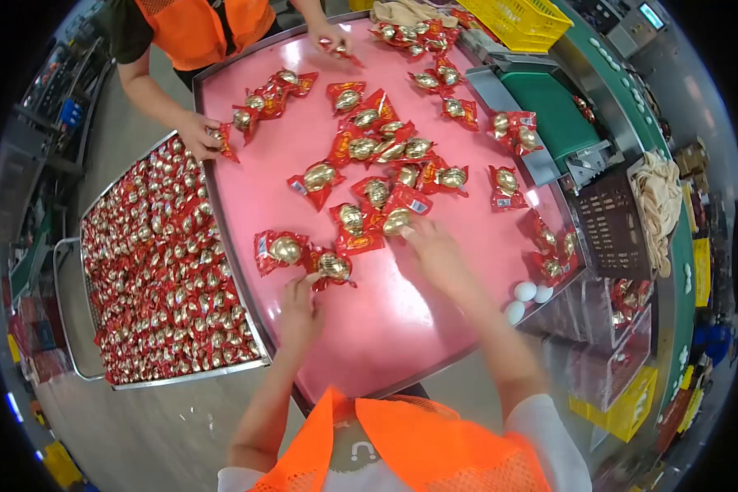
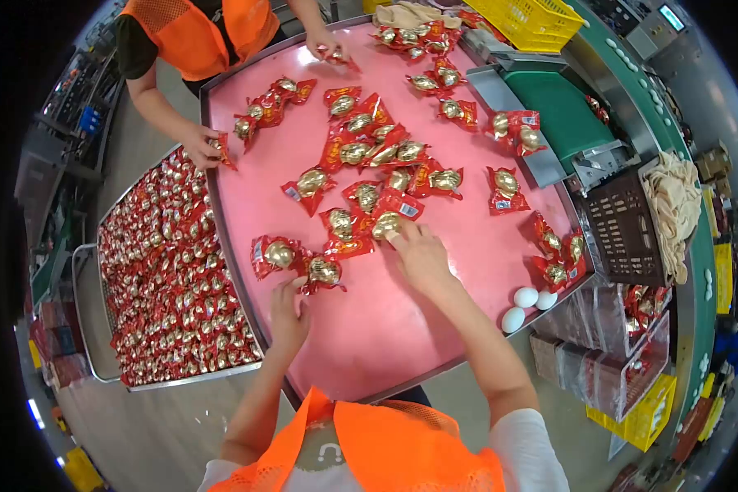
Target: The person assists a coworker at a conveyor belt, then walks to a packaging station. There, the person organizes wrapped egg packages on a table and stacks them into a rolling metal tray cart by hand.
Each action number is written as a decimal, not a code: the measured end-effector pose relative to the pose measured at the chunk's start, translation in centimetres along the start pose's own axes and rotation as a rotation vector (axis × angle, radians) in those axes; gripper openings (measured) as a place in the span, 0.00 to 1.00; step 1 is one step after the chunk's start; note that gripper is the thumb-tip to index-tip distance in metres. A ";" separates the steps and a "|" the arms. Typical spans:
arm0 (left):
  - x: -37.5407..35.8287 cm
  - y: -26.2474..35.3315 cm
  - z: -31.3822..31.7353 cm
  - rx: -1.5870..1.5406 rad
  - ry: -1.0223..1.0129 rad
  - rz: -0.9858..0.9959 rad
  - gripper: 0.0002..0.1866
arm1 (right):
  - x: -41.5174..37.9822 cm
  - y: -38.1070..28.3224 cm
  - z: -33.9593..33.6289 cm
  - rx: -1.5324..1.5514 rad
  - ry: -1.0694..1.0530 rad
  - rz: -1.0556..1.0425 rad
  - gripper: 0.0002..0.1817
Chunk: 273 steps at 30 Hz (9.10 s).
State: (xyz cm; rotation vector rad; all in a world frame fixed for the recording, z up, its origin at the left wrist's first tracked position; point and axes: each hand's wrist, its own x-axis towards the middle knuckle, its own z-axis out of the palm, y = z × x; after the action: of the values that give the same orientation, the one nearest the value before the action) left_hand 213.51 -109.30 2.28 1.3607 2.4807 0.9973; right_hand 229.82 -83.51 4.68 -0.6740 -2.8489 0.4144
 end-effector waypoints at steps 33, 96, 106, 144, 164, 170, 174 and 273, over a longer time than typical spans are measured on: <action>1.9 1.2 2.1 -0.133 0.110 -0.259 0.33 | 2.5 -7.6 2.9 0.188 0.099 0.241 0.20; 4.7 -6.0 -1.5 0.156 0.208 -0.173 0.25 | -2.2 7.5 0.7 0.116 0.051 0.088 0.32; -8.9 1.5 0.9 0.154 0.163 -0.183 0.36 | -6.9 4.3 1.1 0.023 -0.116 -0.049 0.41; -4.6 3.7 3.0 0.350 -0.039 -0.158 0.38 | -7.7 0.1 -1.0 0.106 0.107 0.052 0.25; -4.3 2.1 2.0 0.433 -0.160 0.161 0.43 | -5.2 -1.0 2.9 -0.113 -0.114 -0.573 0.42; -0.6 0.4 3.4 0.539 -0.128 0.200 0.36 | -2.1 -1.1 3.0 -0.246 -0.212 -0.612 0.40; 1.1 1.4 1.0 0.482 -0.301 0.131 0.32 | -2.3 -1.1 2.3 -0.165 -0.313 -0.578 0.42; 28.1 13.7 17.6 0.253 -0.105 0.077 0.26 | 0.9 13.1 -2.2 0.077 0.026 0.416 0.21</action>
State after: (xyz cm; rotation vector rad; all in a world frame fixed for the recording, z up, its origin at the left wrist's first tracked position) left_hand 214.11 -73.38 2.27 1.5461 2.5602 0.6223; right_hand 234.96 -71.33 2.77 -1.2487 -2.6423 0.5645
